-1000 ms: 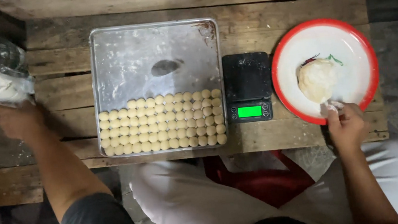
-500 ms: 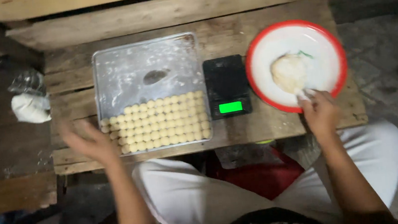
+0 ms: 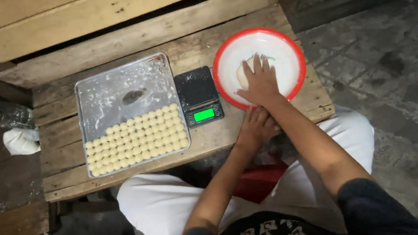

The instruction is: The person portions dough from a large lump in a bowl, weighs each piece on a digital scale, rolls it into a ball, and places it on a metal tray. The process repeats until the tray is filled with uniform dough balls.

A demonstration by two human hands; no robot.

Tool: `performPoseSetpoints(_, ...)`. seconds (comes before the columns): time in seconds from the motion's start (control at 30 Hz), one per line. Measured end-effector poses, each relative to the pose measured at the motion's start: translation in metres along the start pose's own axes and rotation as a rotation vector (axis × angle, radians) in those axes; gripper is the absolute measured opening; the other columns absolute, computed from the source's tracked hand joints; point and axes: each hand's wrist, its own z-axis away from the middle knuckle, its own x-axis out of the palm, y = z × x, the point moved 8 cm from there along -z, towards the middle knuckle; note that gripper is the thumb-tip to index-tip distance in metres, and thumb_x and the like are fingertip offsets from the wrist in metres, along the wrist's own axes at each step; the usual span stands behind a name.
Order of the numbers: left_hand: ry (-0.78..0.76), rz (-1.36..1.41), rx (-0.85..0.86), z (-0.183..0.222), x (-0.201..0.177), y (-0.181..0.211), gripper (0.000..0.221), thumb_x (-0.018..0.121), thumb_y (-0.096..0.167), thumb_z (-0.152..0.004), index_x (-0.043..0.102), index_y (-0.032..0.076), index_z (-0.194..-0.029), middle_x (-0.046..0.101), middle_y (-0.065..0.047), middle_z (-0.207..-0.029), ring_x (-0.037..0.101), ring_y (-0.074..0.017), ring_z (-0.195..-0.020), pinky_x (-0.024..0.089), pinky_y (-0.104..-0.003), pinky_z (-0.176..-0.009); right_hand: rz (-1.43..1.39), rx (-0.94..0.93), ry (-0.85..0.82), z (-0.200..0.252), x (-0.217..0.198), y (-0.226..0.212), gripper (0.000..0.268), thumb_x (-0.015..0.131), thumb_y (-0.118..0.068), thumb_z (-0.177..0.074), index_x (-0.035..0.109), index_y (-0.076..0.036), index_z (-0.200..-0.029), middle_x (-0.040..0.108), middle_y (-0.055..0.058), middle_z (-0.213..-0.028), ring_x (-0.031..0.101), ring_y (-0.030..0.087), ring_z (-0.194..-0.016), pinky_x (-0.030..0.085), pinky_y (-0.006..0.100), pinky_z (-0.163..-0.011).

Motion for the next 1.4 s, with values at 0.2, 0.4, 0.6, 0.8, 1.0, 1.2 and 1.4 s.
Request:
performPoseSetpoints(0.2,-0.09,-0.077,-0.046,-0.016,0.008,-0.012,0.051,0.068,0.041,-0.094,0.059,0.011,-0.134,0.053,-0.014,-0.134,0.05,-0.0329,-0.135,0.034,-0.052,-0.119,0.086,-0.27,0.609,-0.04,0.033,0.029,0.046,0.081,-0.044,-0.082,0.07,-0.016,-0.117,0.061,0.006,-0.11,0.062,0.028,-0.1,0.054,0.04,-0.076)
performPoseSetpoints(0.4,0.047,0.018,-0.099,-0.02,0.012,-0.026,0.036,0.057,0.028,-0.101,0.061,0.012,-0.134,0.061,-0.01,-0.127,0.062,-0.0277,-0.122,0.044,-0.044,-0.111,-0.308,-0.017,0.218,-0.088,0.044,0.082,0.033,0.075,-0.035,-0.095,0.069,-0.017,-0.122,0.074,0.006,-0.101,0.074,0.029,-0.093,0.059,0.044,-0.076)
performPoseSetpoints(0.6,0.149,0.063,-0.069,-0.016,0.01,-0.028,0.03,0.052,0.02,-0.103,0.062,0.01,-0.129,0.063,-0.012,-0.126,0.062,-0.029,-0.122,0.045,-0.045,-0.107,-0.429,-0.118,-0.129,-0.019,-0.009,0.036,0.099,0.074,-0.064,-0.082,0.041,-0.01,-0.157,0.037,0.036,-0.158,0.029,0.05,-0.152,0.019,0.059,-0.125)
performPoseSetpoints(0.8,0.237,0.055,-0.046,-0.014,0.004,-0.027,0.021,0.067,0.015,-0.092,0.069,0.01,-0.113,0.066,-0.012,-0.11,0.065,-0.0333,-0.112,0.046,-0.049,-0.101,0.096,-0.515,-0.012,0.019,0.022,0.012,0.061,0.038,-0.05,-0.107,0.043,-0.018,-0.159,0.038,0.017,-0.166,0.03,0.042,-0.154,0.022,0.066,-0.119)
performPoseSetpoints(1.0,0.258,0.09,-0.05,-0.015,0.004,-0.031,0.025,0.062,0.018,-0.098,0.07,0.009,-0.12,0.069,-0.012,-0.114,0.066,-0.03,-0.114,0.048,-0.046,-0.1,-0.191,-0.44,0.004,-0.065,0.077,0.047,0.034,0.057,-0.04,-0.105,0.073,-0.02,-0.127,0.063,0.008,-0.148,0.046,0.033,-0.148,0.027,0.063,-0.119)
performPoseSetpoints(1.2,0.078,0.124,-0.081,-0.017,-0.004,-0.028,0.033,0.055,0.017,-0.103,0.06,0.008,-0.134,0.064,-0.014,-0.125,0.062,-0.0321,-0.122,0.042,-0.048,-0.108,-0.216,-0.111,-0.022,-0.068,0.018,0.02,0.096,0.077,-0.058,-0.083,0.047,0.002,-0.152,0.049,0.029,-0.154,0.042,0.048,-0.145,0.035,0.063,-0.114)
performPoseSetpoints(1.4,-0.055,0.108,-0.116,-0.022,-0.008,-0.029,0.036,0.055,0.016,-0.104,0.056,0.007,-0.138,0.061,-0.02,-0.137,0.058,-0.0353,-0.132,0.039,-0.05,-0.114,-0.093,-0.222,0.074,-0.064,0.041,0.029,0.039,0.074,-0.038,-0.095,0.061,-0.007,-0.113,0.065,0.01,-0.104,0.065,0.037,-0.105,0.052,0.049,-0.088)
